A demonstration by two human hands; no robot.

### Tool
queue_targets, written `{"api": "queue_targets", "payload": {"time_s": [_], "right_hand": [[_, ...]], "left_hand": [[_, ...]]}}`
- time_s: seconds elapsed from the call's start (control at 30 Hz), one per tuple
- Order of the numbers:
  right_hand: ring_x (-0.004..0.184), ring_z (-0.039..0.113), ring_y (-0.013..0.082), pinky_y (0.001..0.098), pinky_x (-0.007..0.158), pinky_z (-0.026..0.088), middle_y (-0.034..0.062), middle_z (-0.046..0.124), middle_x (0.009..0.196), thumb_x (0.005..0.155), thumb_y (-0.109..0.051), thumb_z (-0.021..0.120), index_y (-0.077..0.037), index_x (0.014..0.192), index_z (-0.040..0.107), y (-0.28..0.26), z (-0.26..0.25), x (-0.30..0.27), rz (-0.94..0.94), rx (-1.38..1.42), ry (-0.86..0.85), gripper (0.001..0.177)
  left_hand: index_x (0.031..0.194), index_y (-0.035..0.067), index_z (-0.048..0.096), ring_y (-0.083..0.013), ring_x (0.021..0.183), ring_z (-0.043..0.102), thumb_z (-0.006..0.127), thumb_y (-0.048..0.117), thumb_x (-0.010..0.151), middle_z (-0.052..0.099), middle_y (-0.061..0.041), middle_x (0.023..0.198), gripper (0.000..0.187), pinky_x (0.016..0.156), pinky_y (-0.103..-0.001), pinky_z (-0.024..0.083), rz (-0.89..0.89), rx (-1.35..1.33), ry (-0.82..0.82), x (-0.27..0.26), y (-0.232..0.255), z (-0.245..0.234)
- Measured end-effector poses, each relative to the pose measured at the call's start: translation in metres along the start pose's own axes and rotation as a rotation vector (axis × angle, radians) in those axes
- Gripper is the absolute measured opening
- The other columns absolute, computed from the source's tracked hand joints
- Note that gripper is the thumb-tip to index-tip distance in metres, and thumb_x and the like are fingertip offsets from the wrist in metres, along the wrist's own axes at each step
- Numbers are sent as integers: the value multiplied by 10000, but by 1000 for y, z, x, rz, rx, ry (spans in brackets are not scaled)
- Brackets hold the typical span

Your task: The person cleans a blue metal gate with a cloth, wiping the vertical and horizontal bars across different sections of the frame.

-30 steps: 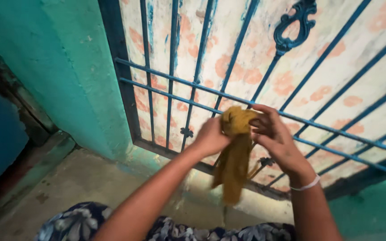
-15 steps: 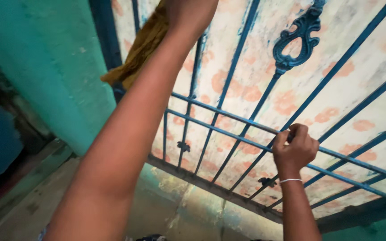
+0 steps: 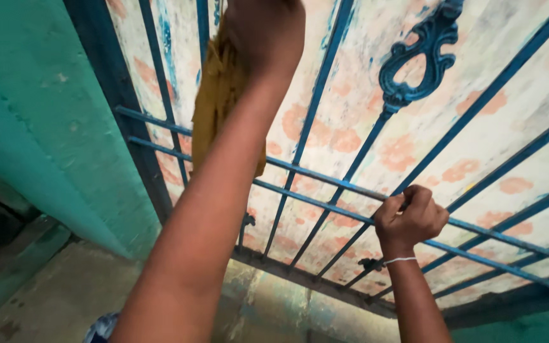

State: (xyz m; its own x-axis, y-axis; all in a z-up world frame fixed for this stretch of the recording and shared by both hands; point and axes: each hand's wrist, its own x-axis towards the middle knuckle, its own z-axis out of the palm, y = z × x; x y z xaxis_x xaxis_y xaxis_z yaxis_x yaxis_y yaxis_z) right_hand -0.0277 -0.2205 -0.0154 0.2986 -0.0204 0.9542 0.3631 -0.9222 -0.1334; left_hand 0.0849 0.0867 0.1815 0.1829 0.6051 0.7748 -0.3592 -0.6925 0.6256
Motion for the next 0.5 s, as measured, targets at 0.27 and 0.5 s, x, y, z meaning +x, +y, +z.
{"api": "queue_targets", "payload": {"time_s": [0.27,0.5], "right_hand": [[689,515,265,410,868,367,34,539,700,920,-80,586,-59,1000,570,-7,-13,1,7,81,-30,85],[693,502,279,425,830,388,54,564,733,905,-90,610,-69,966,591,-2,-16,0,-11,29,-53,67]], "left_hand": [[1329,101,500,-386,1200,582,687,128,912,629,-123,1270,458,986,-507,481,53,43,-81,-93,-17,-83],[1318,71,477,-415,1262,519,715,-28,724,577,-193,1315,648,1034,-479,427,83,195,-516,-115,-18,-172]]}}
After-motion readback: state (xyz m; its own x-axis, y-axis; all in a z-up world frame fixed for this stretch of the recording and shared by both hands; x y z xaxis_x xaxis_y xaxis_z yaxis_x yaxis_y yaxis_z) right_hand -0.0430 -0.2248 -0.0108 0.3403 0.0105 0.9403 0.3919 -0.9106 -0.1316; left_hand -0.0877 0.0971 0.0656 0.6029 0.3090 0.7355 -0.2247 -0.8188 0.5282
